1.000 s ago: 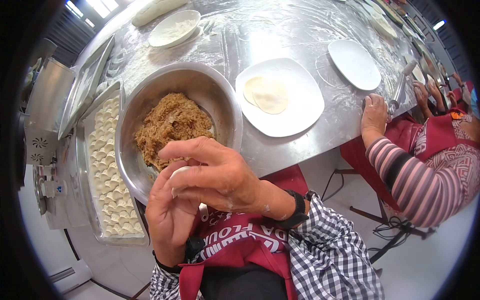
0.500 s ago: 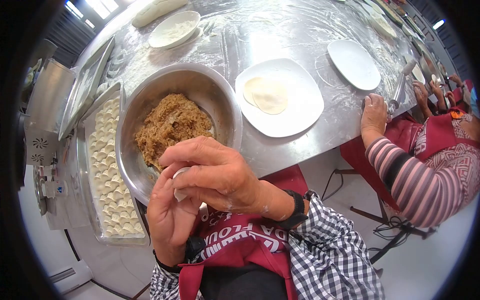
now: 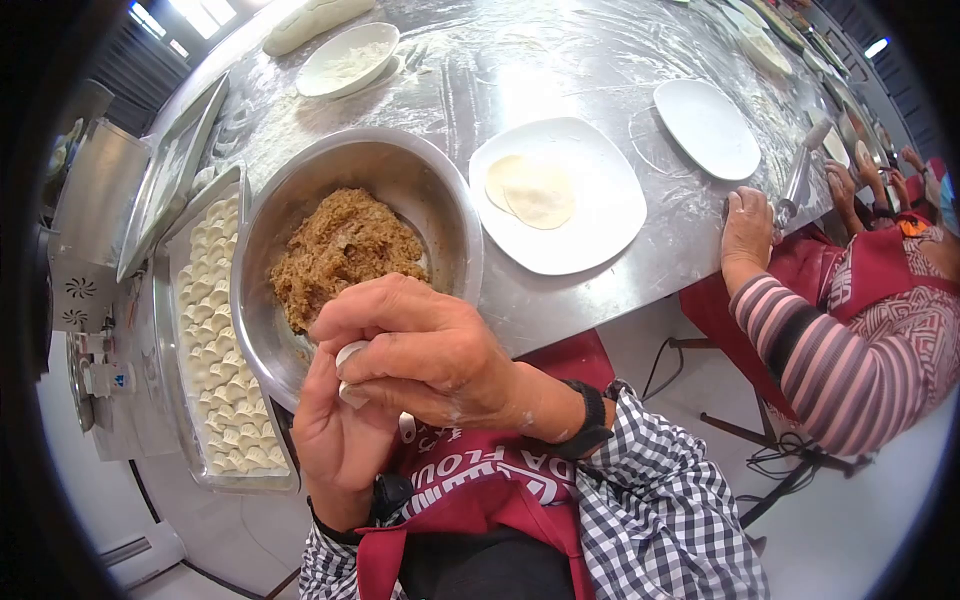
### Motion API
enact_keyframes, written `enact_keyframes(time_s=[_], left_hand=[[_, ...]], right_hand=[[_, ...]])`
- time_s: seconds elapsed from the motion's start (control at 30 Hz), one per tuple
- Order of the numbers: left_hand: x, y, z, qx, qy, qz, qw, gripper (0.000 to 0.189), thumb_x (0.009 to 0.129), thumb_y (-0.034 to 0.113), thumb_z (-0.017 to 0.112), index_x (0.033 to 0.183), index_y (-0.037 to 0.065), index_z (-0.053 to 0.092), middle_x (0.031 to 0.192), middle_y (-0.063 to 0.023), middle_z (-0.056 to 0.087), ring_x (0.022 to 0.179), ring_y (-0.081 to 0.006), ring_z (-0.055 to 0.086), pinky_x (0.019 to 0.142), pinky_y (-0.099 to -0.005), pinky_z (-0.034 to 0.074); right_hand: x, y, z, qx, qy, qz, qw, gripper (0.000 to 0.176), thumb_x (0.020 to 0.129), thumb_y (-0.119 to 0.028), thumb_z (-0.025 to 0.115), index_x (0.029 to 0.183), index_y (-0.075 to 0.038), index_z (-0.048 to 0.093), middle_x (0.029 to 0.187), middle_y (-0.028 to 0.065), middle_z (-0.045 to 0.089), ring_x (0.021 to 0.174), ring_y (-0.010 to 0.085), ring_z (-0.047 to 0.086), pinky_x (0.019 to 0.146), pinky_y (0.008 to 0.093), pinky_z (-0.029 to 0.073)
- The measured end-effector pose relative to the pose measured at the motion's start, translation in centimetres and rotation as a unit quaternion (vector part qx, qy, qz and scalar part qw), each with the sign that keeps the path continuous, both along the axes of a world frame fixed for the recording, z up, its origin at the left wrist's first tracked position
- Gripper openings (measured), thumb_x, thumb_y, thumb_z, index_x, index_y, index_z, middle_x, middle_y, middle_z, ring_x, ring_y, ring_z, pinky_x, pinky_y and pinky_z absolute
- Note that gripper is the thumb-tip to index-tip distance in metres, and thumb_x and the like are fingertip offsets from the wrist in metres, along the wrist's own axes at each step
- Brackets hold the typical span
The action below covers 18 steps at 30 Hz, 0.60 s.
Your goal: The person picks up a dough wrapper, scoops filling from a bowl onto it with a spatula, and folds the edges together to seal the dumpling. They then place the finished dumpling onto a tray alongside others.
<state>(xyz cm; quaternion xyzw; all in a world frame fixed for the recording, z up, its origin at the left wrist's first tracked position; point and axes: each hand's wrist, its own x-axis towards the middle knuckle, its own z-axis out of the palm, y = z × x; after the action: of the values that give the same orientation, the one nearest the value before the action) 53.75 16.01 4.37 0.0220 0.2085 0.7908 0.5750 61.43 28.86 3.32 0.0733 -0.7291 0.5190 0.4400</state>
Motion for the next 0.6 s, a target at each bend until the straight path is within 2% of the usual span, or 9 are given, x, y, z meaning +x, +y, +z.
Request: enact_keyframes(time_s=[0.03,0.17,0.23,0.27,0.37,0.47,0.53,0.6], left_hand=[[0.0,0.0,0.0,0.012,-0.016,-0.007,1.000,0.039,0.093,0.019,0.038,0.125,-0.002,0.035,0.120,-0.0142,0.047,0.109,-0.0215,0.049,0.092,-0.0354,0.042],[0.1,0.0,0.1,0.020,0.005,0.001,1.000,0.038,0.093,0.019,0.037,0.126,0.000,0.035,0.121,-0.0136,0.046,0.110,-0.0211,0.048,0.092,-0.0351,0.042],[-0.1,-0.2,0.0,0.013,-0.012,-0.008,1.000,0.035,0.094,0.016,0.035,0.126,0.001,0.035,0.123,-0.0122,0.045,0.115,-0.0220,0.045,0.098,-0.0358,0.038],[-0.2,-0.1,-0.1,0.013,-0.012,-0.008,1.000,0.035,0.094,0.016,0.035,0.126,0.001,0.035,0.123,-0.0122,0.045,0.115,-0.0220,0.045,0.098,-0.0358,0.038],[-0.1,0.0,-0.4,0.068,-0.063,-0.011,0.996,0.035,0.094,0.015,0.035,0.127,0.002,0.035,0.124,-0.0124,0.045,0.115,-0.0218,0.045,0.098,-0.0359,0.037],[0.1,0.0,-0.4,0.030,-0.056,0.010,0.998,0.037,0.094,0.021,0.036,0.126,0.004,0.036,0.121,-0.0108,0.046,0.110,-0.0195,0.048,0.092,-0.0339,0.041],[0.0,0.0,-0.8,0.095,-0.061,-0.003,0.994,0.037,0.094,0.017,0.036,0.127,0.003,0.036,0.126,-0.0133,0.044,0.116,-0.0218,0.045,0.099,-0.0367,0.037],[-0.3,-0.3,-1.1,0.095,-0.064,-0.015,0.993,0.038,0.094,0.017,0.035,0.129,0.003,0.035,0.127,-0.0134,0.043,0.117,-0.0220,0.044,0.100,-0.0367,0.036]], right_hand=[[-0.2,0.2,-0.2,0.036,0.025,0.008,0.999,0.017,0.070,-0.011,0.069,0.081,-0.001,0.061,0.097,0.0166,0.060,0.088,0.0288,0.058,0.075,0.0363,0.045],[-0.2,0.0,0.0,0.043,0.033,0.008,0.999,0.019,0.070,-0.011,0.069,0.083,0.000,0.061,0.098,0.0169,0.060,0.088,0.0287,0.058,0.075,0.0363,0.046],[0.1,-0.8,0.7,-0.033,-0.013,-0.017,0.999,0.018,0.069,-0.010,0.069,0.082,0.000,0.062,0.097,0.0164,0.060,0.089,0.0289,0.058,0.075,0.0367,0.046],[0.0,-0.7,0.6,-0.033,-0.013,-0.017,0.999,0.018,0.069,-0.010,0.069,0.082,0.000,0.062,0.097,0.0164,0.060,0.089,0.0289,0.058,0.075,0.0367,0.046],[-0.2,-0.1,0.0,0.010,0.005,-0.002,1.000,0.017,0.069,-0.009,0.070,0.082,0.000,0.062,0.098,0.0165,0.060,0.090,0.0294,0.058,0.076,0.0368,0.046],[-0.6,0.1,-0.3,0.042,0.030,0.008,0.999,0.019,0.069,-0.010,0.070,0.083,0.000,0.062,0.100,0.0173,0.059,0.090,0.0298,0.058,0.077,0.0364,0.046],[-0.6,0.0,-0.5,0.039,0.025,0.000,0.999,0.016,0.068,-0.009,0.067,0.081,-0.003,0.061,0.105,0.0122,0.057,0.092,0.0271,0.056,0.078,0.0359,0.044],[-0.5,-0.7,0.5,0.010,0.007,-0.022,1.000,0.016,0.068,-0.010,0.067,0.081,-0.003,0.061,0.102,0.0112,0.058,0.092,0.0274,0.056,0.078,0.0360,0.044]])
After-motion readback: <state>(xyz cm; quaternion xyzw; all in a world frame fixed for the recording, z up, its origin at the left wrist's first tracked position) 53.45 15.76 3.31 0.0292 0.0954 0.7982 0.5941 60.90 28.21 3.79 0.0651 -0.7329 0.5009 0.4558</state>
